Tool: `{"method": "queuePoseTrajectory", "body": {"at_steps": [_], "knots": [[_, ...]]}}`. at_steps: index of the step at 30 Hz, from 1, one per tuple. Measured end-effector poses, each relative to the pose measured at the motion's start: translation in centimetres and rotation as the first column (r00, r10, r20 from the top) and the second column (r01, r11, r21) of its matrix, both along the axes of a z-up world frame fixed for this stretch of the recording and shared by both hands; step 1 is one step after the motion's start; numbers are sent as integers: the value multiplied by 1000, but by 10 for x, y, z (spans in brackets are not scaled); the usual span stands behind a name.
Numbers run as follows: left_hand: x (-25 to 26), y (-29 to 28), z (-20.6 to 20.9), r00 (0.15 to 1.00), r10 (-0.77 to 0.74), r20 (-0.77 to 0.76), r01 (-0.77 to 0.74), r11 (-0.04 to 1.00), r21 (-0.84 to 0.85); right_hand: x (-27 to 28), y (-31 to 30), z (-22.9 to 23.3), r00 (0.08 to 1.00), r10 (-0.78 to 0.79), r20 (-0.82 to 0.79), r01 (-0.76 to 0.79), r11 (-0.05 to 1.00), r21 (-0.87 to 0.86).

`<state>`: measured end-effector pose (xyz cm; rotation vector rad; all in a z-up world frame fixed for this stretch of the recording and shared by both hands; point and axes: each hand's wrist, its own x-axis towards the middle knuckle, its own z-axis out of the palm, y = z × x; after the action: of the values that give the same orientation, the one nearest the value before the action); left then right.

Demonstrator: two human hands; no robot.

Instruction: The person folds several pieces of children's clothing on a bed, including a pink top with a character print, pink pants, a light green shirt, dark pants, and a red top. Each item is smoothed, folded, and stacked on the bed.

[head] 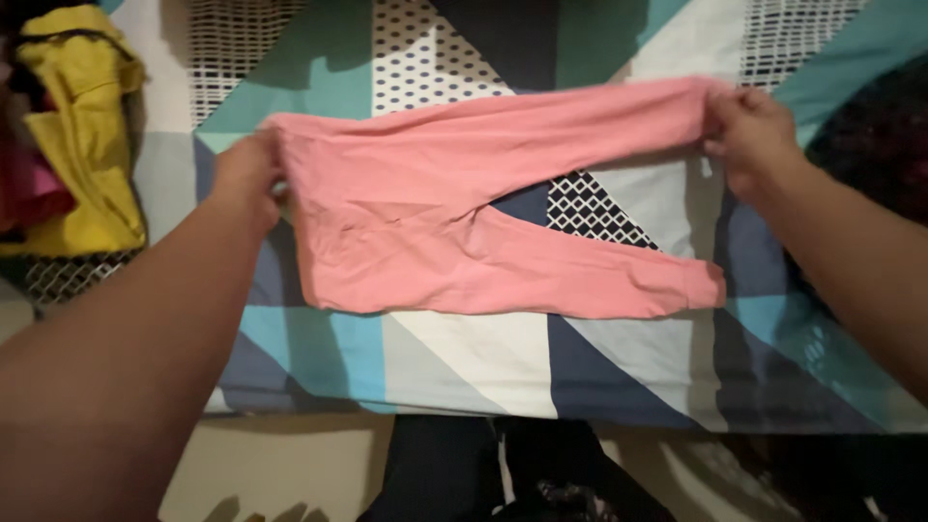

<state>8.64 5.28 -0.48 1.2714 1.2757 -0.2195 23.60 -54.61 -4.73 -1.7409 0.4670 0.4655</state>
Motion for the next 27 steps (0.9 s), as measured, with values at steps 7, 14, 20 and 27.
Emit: {"method": "queuePoseTrajectory", "body": {"at_steps": [7, 14, 20, 27], "knots": [[-7, 43, -37, 839, 288, 462, -18, 863, -505, 13, 1, 14, 991, -88, 102, 86, 996, 25], [39, 43, -40, 951, 73, 302, -57, 997, -60, 91, 4, -34, 991, -72, 111, 114, 891, -440], [-5, 18, -27, 923, -370, 108, 313, 883, 349, 52, -38, -39, 935, 349, 57, -306, 879, -366], [-90, -19, -16, 789, -577, -212, 607, 679, 412, -144, -40, 34, 921, -111, -373, 2, 960, -279]]}}
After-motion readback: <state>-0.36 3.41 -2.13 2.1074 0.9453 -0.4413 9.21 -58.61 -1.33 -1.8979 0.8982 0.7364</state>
